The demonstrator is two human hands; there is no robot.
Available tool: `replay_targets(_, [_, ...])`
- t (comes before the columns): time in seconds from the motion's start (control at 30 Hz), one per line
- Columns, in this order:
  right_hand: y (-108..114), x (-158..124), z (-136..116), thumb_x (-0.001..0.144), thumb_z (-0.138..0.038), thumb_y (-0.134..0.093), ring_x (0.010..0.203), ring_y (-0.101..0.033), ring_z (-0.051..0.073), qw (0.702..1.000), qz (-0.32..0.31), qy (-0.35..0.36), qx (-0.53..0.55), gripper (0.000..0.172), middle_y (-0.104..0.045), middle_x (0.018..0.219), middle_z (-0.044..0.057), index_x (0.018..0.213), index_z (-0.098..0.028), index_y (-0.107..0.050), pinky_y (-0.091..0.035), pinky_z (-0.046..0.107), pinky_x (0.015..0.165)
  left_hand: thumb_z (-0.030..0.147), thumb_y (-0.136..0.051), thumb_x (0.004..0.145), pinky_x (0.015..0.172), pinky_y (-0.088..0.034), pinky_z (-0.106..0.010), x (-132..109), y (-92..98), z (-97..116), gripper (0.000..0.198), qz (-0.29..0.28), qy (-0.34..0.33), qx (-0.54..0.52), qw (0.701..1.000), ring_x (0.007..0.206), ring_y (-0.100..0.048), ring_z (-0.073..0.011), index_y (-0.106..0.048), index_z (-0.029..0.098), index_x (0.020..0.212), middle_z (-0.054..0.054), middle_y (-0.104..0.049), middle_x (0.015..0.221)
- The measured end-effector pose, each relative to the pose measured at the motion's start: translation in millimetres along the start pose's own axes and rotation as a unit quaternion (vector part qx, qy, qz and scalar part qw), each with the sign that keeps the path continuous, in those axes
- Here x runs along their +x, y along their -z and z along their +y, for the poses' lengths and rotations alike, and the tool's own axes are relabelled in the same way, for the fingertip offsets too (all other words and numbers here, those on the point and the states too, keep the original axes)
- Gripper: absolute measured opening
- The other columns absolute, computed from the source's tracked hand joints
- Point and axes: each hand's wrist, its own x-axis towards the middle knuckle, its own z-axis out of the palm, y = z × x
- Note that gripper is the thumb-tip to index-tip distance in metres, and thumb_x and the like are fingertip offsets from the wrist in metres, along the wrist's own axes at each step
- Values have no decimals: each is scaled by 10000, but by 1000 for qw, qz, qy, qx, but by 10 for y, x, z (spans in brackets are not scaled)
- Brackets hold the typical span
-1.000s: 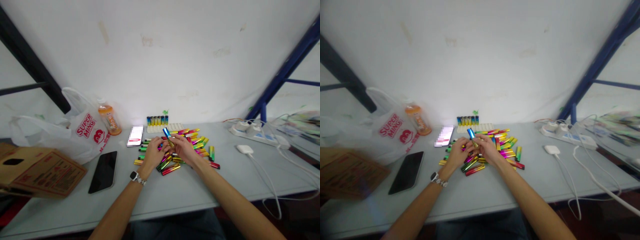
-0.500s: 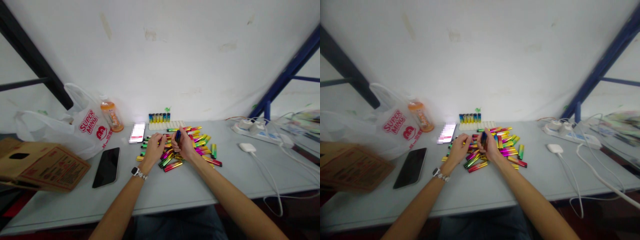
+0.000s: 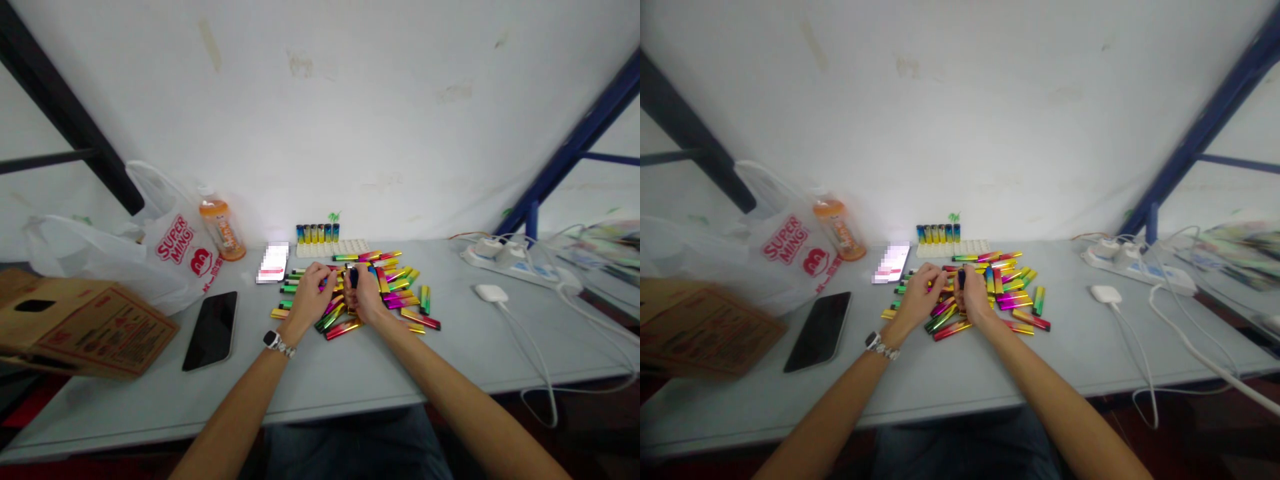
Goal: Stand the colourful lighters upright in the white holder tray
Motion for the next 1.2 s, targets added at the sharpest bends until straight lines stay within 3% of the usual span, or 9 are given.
replay_targets(0.2, [5, -19, -49, 872, -438, -364, 331, -141, 64, 1000, 2, 1, 15, 386, -245, 395, -77, 557, -219, -402, -89, 198, 345, 305, -475, 962, 832, -458, -310, -4, -9, 8, 270, 5, -8, -6, 1000, 856, -573, -165, -607, 181, 761, -36, -585, 858])
replay_targets(0.37, [1, 1, -21, 881, -540, -380, 333, -158, 66, 1000, -6, -9, 23, 458, -247, 390, -78, 562, -215, -427, -104, 204, 345, 299, -476, 959, 825, -456, -319, -3, 0, 12, 275, -1, -3, 0, 1000, 854, -572, -171, -609, 176, 752, -41, -583, 850])
replay_targets(0.5, [33, 73, 23, 829, -652, -506, 381, -315, 72, 995, -38, 86, 29, 498, -382, 453, -59, 659, -186, -556, -240, 205, 366, 303, -464, 963, 822, -456, -321, 0, 22, 17, 283, 4, -4, 6, 1000, 850, -569, -171, -614, 181, 757, -39, -581, 840])
replay_targets(0.6, [71, 108, 21, 762, -596, -668, 460, -416, 72, 988, -18, 154, -4, 429, -484, 547, -45, 708, -179, -580, -336, 199, 420, 300, -457, 960, 824, -455, -321, 9, 43, 5, 304, 12, -9, 13, 1000, 857, -568, -173, -591, 188, 712, -37, -583, 828])
replay_targets(0.8, [91, 47, -3, 730, -557, -719, 420, -373, 78, 982, -9, 165, -95, 407, -517, 540, -57, 739, -220, -491, -251, 208, 378, 280, -478, 942, 824, -454, -333, 30, 58, -17, 280, 19, -11, 27, 999, 848, -570, -182, -587, 193, 699, -35, -585, 815])
replay_targets(1.0, [90, -28, -3, 783, -486, -679, 572, -374, 114, 938, 57, 270, -211, 361, -427, 581, -42, 649, -208, -492, -295, 236, 511, 289, -473, 947, 817, -462, -326, 23, 56, 2, 297, 13, -3, 20, 1000, 846, -566, -179, -564, 192, 682, -39, -583, 819])
replay_targets(1.2, [131, -6, 1, 870, -400, -530, 605, -395, 129, 907, 85, 289, -293, 297, -422, 593, -40, 646, -207, -496, -308, 252, 569, 311, -464, 959, 837, -451, -331, 10, 52, -8, 312, 8, -4, 23, 1000, 855, -567, -179, -582, 190, 696, -36, -584, 823])
